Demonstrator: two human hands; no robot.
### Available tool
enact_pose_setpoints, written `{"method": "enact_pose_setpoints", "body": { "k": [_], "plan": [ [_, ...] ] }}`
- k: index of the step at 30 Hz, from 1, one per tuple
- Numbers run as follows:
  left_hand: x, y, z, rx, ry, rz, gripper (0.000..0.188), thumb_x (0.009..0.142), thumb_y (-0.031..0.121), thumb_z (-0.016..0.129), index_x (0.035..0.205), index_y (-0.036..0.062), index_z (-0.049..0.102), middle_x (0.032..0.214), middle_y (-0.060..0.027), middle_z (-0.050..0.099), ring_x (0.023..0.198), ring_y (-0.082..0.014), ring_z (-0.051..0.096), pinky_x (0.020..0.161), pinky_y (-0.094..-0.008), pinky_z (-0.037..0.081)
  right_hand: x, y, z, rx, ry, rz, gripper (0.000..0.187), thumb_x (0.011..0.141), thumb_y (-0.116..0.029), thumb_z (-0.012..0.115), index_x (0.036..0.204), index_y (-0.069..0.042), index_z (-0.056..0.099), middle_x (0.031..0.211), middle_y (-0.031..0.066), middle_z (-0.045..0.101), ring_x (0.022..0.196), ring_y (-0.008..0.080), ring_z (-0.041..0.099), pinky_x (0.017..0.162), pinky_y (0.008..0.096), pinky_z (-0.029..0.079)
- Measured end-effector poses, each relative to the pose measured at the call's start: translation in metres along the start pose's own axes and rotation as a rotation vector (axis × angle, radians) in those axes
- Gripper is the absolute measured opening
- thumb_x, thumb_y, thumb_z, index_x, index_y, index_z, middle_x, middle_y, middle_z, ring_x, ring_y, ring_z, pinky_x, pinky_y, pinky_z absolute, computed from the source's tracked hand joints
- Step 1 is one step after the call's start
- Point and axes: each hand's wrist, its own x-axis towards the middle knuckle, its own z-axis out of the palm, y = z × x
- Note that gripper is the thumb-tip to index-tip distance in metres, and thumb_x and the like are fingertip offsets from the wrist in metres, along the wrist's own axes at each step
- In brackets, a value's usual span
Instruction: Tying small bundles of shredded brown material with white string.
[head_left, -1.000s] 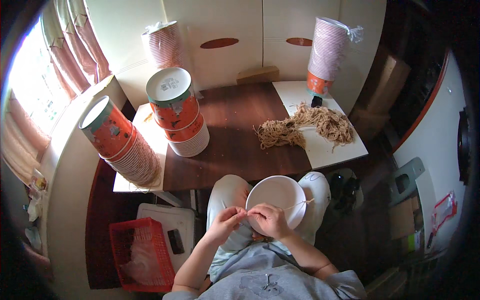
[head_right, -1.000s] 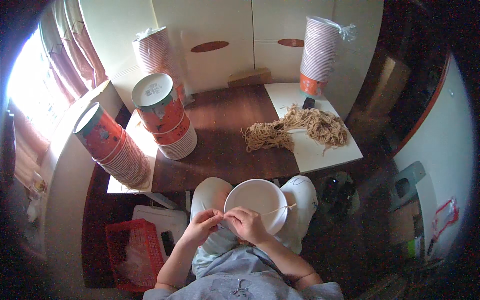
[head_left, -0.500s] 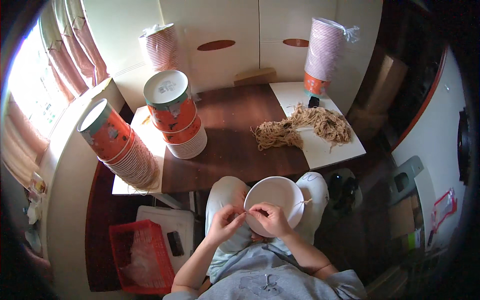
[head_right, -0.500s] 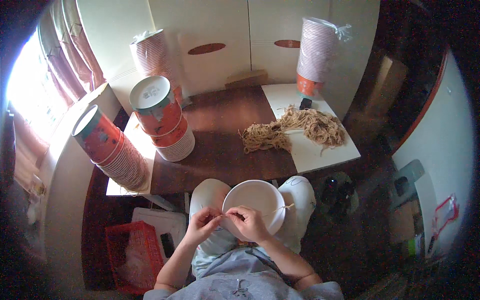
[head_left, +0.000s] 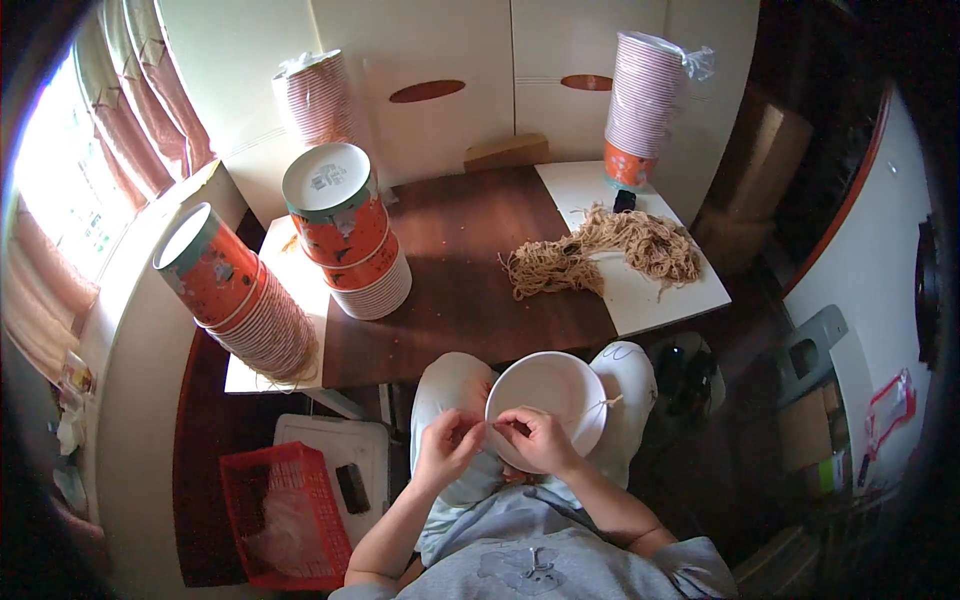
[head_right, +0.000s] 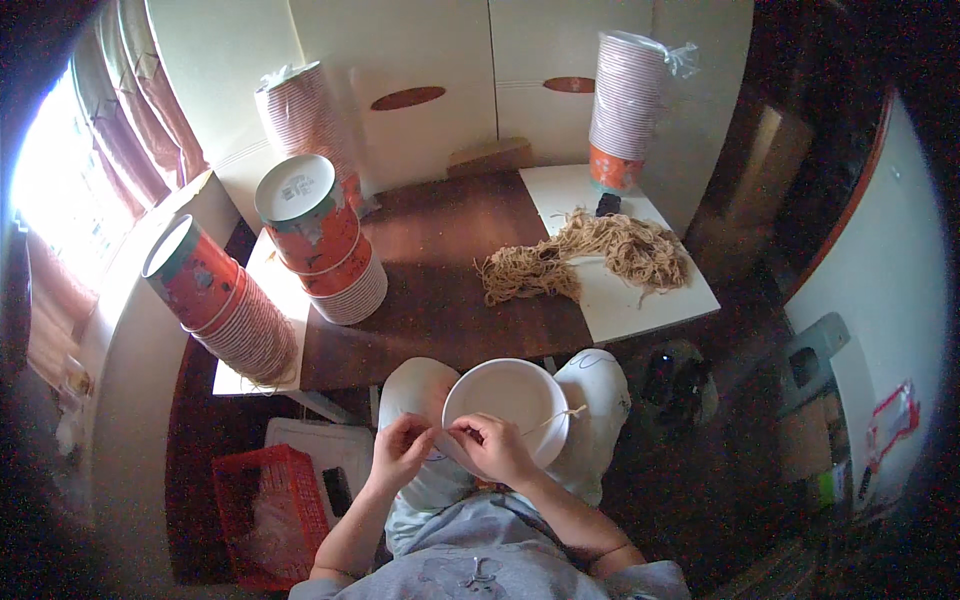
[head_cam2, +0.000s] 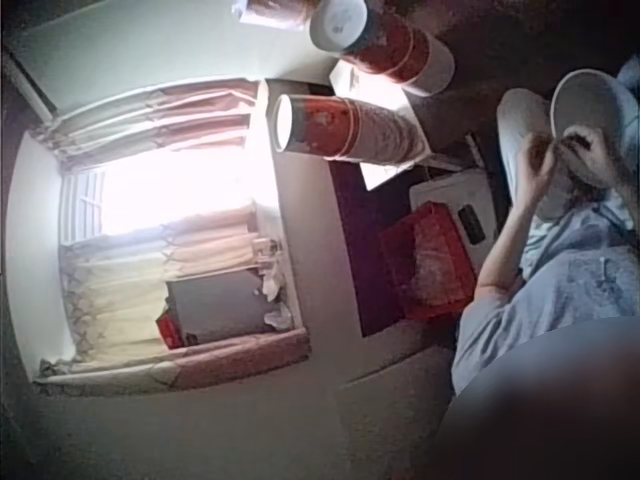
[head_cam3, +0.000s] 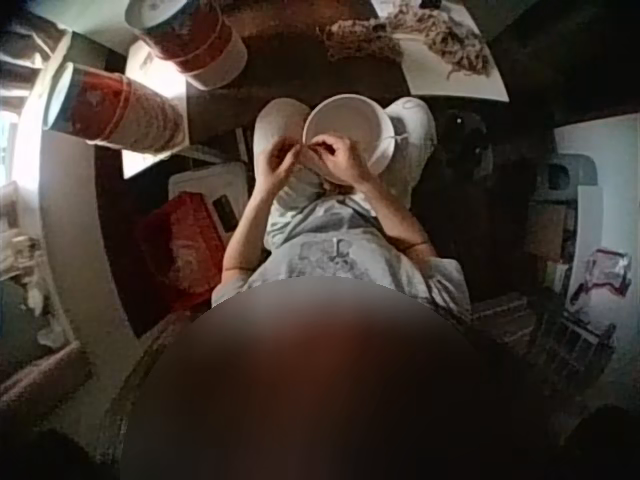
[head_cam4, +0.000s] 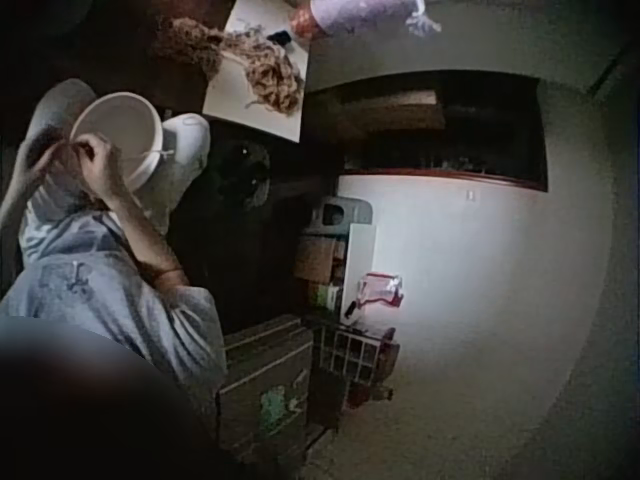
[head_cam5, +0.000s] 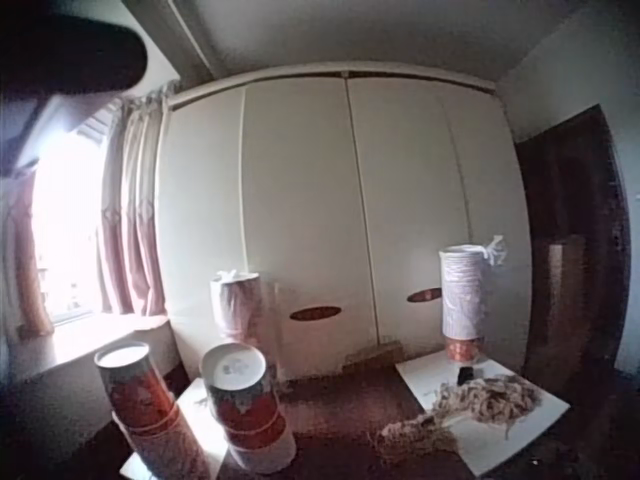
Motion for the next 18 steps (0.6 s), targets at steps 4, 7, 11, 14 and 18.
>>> {"method": "enact_pose_setpoints", "body": {
  "k": [4, 7, 11, 14, 18],
  "plan": [
    [-0.002, 0.005, -0.002, 0.000, 0.030, 0.064, 0.006, 0.081, 0.004, 0.057, 0.081, -0.0005, 0.053, 0.071, -0.0029, 0.053, 0.062, -0.0056, 0.051, 0.053, -0.0192, 0.042, 0.000, -0.001, 0.000, -0.042, 0.014, -0.058, 0.008, 0.076, -0.007, 0.060, 0.082, -0.003, 0.062, 0.076, 0.0119, 0.061, 0.067, 0.0236, 0.062, 0.057, 0.0314, 0.048],
    [-0.004, 0.004, -0.003, -0.010, 0.023, 0.044, 0.005, 0.081, 0.003, 0.056, 0.081, -0.0003, 0.053, 0.072, -0.0023, 0.053, 0.064, -0.0053, 0.050, 0.055, -0.0191, 0.042, 0.000, -0.002, 0.000, -0.110, 0.020, -0.096, 0.007, 0.075, -0.007, 0.061, 0.081, -0.004, 0.061, 0.076, 0.0119, 0.061, 0.068, 0.0238, 0.062, 0.057, 0.0318, 0.047],
    [-0.009, -0.001, -0.006, -0.189, 0.055, -0.057, 0.006, 0.081, 0.006, 0.057, 0.080, 0.0008, 0.053, 0.075, 0.0010, 0.054, 0.068, -0.0046, 0.048, 0.062, -0.0175, 0.038, -0.003, -0.005, -0.001, -0.092, 0.106, -0.111, 0.004, 0.075, -0.006, 0.059, 0.078, -0.004, 0.059, 0.072, 0.0101, 0.060, 0.064, 0.0227, 0.060, 0.055, 0.0308, 0.046],
    [-0.012, -0.011, -0.007, -0.205, 0.054, -0.093, 0.005, 0.081, 0.006, 0.056, 0.080, 0.0024, 0.054, 0.075, 0.0020, 0.053, 0.067, -0.0047, 0.046, 0.060, -0.0175, 0.036, -0.007, -0.006, -0.003, -0.075, 0.152, -0.107, 0.003, 0.075, -0.005, 0.058, 0.077, -0.003, 0.057, 0.071, 0.0086, 0.058, 0.061, 0.0219, 0.058, 0.053, 0.0300, 0.045],
    [-0.009, -0.017, -0.008, -0.270, 0.046, -0.164, 0.005, 0.081, 0.007, 0.057, 0.080, 0.0034, 0.054, 0.073, 0.0030, 0.052, 0.065, -0.0042, 0.045, 0.057, -0.0177, 0.034, -0.009, -0.010, -0.003, -0.096, 0.229, -0.207, 0.003, 0.075, -0.003, 0.059, 0.075, -0.002, 0.056, 0.066, 0.0060, 0.056, 0.055, 0.0129, 0.053, 0.048, 0.0242, 0.041]
  ]
}}
